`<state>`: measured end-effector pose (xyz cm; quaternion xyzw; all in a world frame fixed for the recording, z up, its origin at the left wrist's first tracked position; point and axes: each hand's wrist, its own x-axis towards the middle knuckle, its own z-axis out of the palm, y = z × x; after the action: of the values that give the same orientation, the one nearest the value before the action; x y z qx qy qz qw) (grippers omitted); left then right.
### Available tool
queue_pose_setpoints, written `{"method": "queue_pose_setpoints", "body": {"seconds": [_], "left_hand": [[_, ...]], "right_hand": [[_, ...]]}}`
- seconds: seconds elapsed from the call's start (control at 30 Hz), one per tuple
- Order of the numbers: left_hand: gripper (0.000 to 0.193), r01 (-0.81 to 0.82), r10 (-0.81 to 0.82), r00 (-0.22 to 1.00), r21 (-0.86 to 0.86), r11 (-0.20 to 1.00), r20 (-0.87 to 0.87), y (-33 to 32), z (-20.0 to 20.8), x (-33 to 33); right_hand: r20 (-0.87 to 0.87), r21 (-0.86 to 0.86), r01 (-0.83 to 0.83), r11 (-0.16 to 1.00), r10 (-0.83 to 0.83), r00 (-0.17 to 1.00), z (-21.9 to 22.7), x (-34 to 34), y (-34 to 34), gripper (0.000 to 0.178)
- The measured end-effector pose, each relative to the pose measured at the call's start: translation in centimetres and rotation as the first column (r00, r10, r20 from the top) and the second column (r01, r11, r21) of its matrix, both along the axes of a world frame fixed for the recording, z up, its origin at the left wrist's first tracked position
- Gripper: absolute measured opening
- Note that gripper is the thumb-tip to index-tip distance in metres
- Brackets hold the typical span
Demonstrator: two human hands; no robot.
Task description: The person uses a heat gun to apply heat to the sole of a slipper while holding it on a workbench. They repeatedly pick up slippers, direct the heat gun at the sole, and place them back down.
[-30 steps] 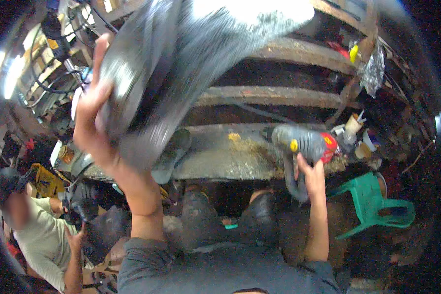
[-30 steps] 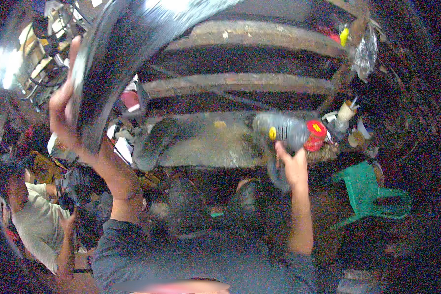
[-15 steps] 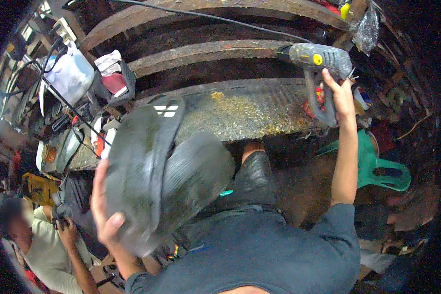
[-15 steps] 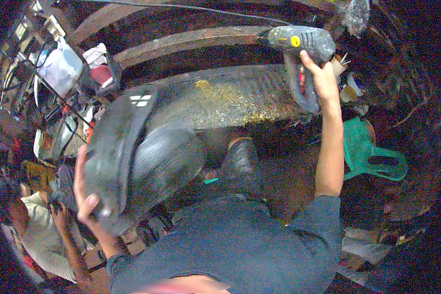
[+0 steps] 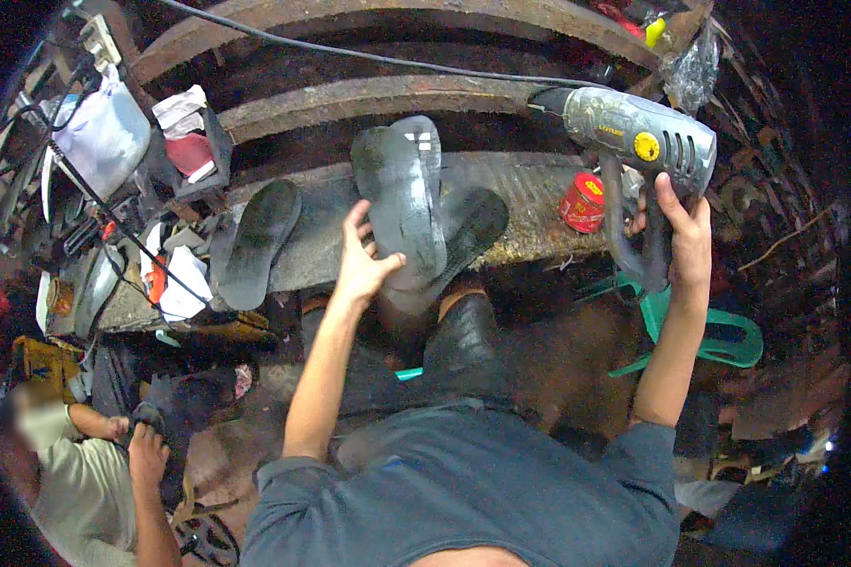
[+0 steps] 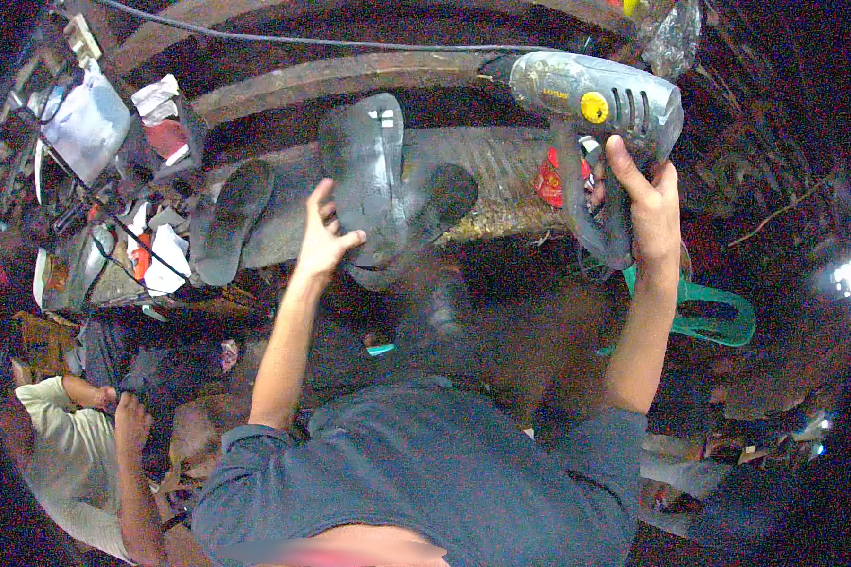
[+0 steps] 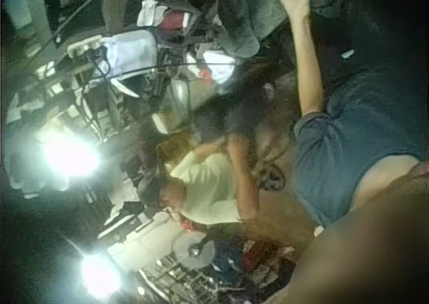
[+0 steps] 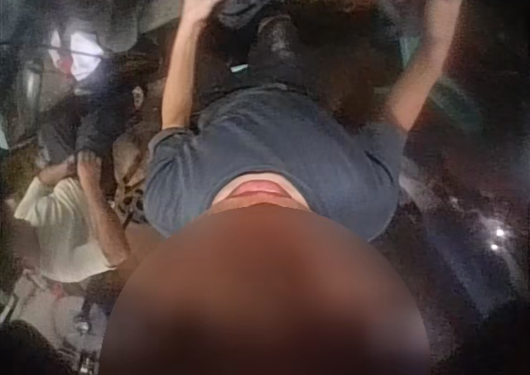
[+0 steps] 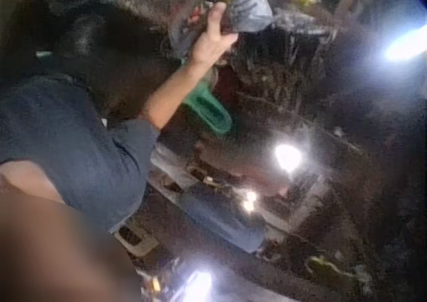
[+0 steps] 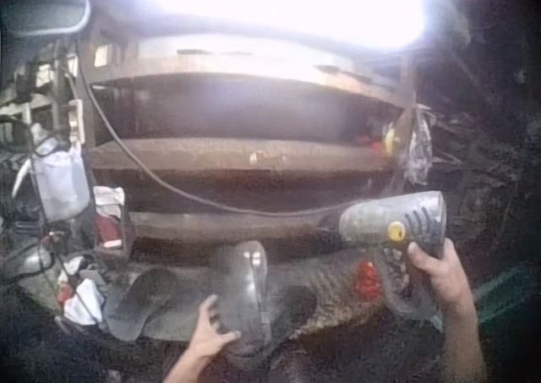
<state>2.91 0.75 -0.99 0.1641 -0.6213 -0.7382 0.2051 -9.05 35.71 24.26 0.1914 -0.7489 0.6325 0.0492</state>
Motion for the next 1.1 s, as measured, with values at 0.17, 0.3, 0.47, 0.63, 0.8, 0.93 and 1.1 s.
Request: {"method": "queue_pose_setpoints", "body": {"seconds": [0.17,0.3,0.47,0.63,0.8,0.93,1.1], "left_hand": [[0.119,0.060,-0.052,0.979,-0.036,0.998,0.198,-2.6,0.6,0.8],[0.112,-0.008,-0.008,0.985,0.094,0.996,0.170,-1.8,-0.7,-0.1],[0.082,-0.059,0.018,0.997,0.553,0.831,0.079,-5.2,-1.5,-1.9],[0.045,0.101,-0.119,0.993,0.619,0.778,-0.013,-7.3,1.7,-0.2],[0.070,0.261,-0.231,0.965,0.408,0.875,-0.120,-1.5,2.7,2.6],[0.078,0.098,-0.049,0.987,-0.326,0.940,0.155,2.4,1.5,0.9],[0.078,0.173,0.201,0.959,-0.974,0.146,0.201,4.8,0.9,-0.3]], "right_hand": [[0.037,-0.022,-0.063,0.998,0.064,0.997,-1.8,0.3,-0.8,0.030],[0.100,-0.115,-0.115,0.987,0.127,0.987,-4.4,0.2,-2.1,0.028],[0.105,-0.117,-0.172,0.978,0.185,0.977,-5.6,-0.1,-2.5,0.028],[0.104,-0.125,-0.140,0.982,0.153,0.983,-5.9,-0.3,-1.5,0.030],[0.090,-0.139,-0.098,0.985,0.111,0.990,-6.1,-0.9,-0.6,0.033],[0.085,-0.151,-0.093,0.984,0.107,0.991,-5.9,-0.9,-0.5,0.033],[0.063,-0.136,-0.092,0.986,0.101,0.993,-5.4,-0.3,-0.1,0.029]]}}
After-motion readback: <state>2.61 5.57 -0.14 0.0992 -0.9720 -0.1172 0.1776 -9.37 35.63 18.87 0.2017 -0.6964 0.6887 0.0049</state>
